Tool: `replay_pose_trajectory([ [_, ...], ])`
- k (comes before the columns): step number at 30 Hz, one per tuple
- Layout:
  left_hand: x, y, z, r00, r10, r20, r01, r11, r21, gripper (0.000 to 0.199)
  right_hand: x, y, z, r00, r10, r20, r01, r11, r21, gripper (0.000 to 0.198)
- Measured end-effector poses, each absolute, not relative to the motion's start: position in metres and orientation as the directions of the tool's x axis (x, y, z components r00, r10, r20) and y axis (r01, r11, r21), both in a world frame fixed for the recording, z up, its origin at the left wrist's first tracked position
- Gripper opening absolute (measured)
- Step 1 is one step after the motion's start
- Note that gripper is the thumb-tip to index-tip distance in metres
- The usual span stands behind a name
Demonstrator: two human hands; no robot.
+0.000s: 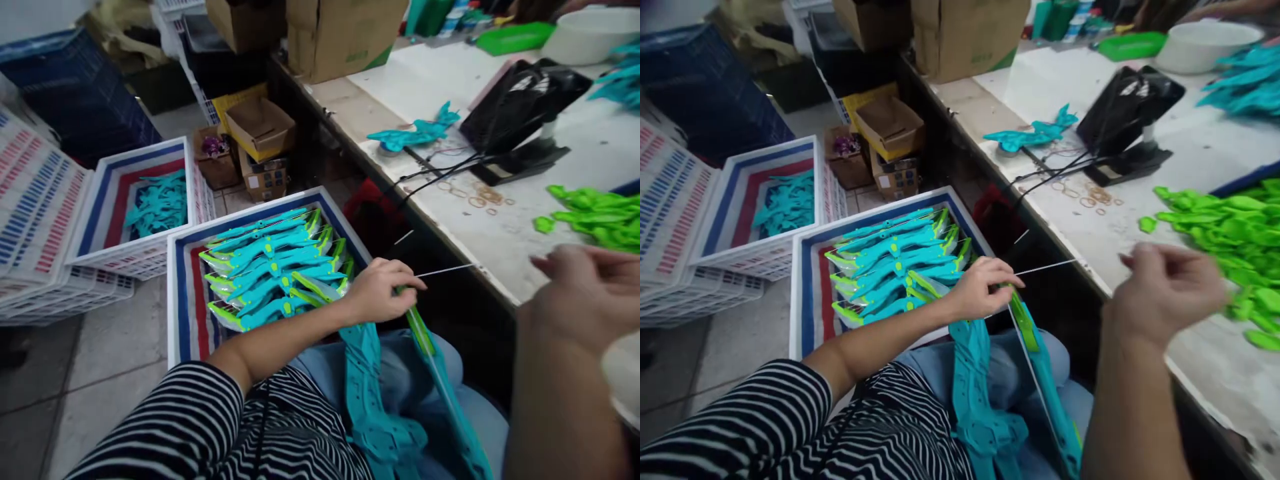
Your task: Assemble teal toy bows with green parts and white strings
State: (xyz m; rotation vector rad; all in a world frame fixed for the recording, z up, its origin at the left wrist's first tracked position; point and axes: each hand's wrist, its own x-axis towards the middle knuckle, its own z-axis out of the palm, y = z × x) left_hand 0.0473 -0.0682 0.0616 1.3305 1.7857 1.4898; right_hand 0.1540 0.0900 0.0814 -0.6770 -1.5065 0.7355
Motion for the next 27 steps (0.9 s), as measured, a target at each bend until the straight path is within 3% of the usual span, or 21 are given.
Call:
replay_pose_trajectory([
  [3,0.035,-0.064,0.065,-0.456,0.890,-0.028,-0.001,0.031,1.000,0.016,0.147,0.018,0.075,-0.304,0.702,0.644,0.052,0.687,-0.725,0.005],
  [5,0.026,-0.064,0.068,-0.489,0.863,-0.129,-0.119,0.081,0.990,0.015,0.140,-0.023,0.062,-0.384,0.624,0.681,0.042,0.749,-0.662,0.004],
  [7,0.020,-0.069,0.073,-0.572,0.815,-0.090,-0.001,0.109,0.994,0.008,0.134,-0.043,0.048,-0.397,0.614,0.682,0.043,0.755,-0.654,0.005],
  [10,0.018,-0.081,0.080,-0.624,0.777,0.083,0.231,0.082,0.969,0.011,0.127,-0.043,0.038,-0.367,0.683,0.631,0.065,0.696,-0.715,0.007],
  [12,0.021,-0.087,0.084,-0.619,0.783,0.055,0.140,0.042,0.989,0.010,0.125,-0.037,0.040,-0.317,0.737,0.597,0.060,0.644,-0.763,0.008],
  [16,0.024,-0.092,0.091,-0.540,0.819,-0.193,-0.220,0.084,0.972,0.008,0.120,-0.033,0.049,-0.213,0.804,0.554,-0.015,0.565,-0.825,0.008],
  [21,0.021,-0.092,0.099,-0.425,0.871,-0.245,-0.283,0.129,0.950,0.019,0.120,-0.035,0.046,-0.279,0.751,0.599,-0.055,0.610,-0.791,0.014],
  [27,0.025,-0.085,0.102,-0.508,0.803,-0.312,-0.359,0.132,0.924,0.011,0.125,-0.031,0.048,-0.367,0.681,0.633,-0.035,0.670,-0.741,0.025],
])
